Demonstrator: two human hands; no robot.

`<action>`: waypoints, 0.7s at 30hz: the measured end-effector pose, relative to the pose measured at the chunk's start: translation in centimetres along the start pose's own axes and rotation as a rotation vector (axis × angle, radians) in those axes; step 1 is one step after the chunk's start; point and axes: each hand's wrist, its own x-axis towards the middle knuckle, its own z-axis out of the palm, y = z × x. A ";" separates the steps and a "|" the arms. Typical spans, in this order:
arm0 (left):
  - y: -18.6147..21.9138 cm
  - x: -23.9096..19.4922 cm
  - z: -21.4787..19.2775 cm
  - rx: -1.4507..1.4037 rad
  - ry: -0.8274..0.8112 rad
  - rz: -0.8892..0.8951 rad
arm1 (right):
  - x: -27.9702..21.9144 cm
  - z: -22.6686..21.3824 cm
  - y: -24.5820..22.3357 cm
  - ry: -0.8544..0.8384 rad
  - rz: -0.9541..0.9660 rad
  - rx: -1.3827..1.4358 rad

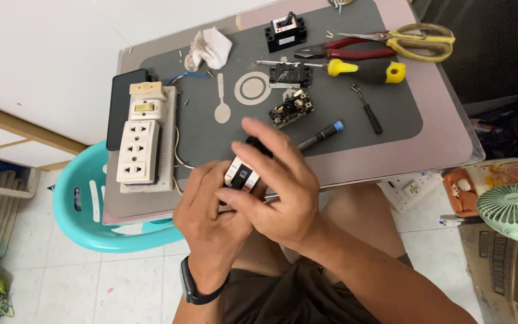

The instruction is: The person uses a screwdriver to unscrew and disassemble a black electrical component, then manipulates the internal metal parts and wires by hand. The person works at a table with various tools and electrical parts visible.

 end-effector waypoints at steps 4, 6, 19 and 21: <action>0.6 -0.3 0.1 0.011 -0.013 0.011 | 0.2 -0.9 -0.3 0.004 0.078 -0.013; 0.6 -0.6 -0.1 0.013 -0.061 -0.042 | 0.3 -1.1 -0.5 -0.003 0.104 0.095; 1.9 -0.8 -0.5 0.112 -0.145 -0.062 | 1.0 -3.3 -1.3 -0.169 -0.193 0.110; 3.3 0.2 -0.5 0.043 -0.124 -0.006 | 0.3 -3.5 -0.6 -0.108 -0.068 0.038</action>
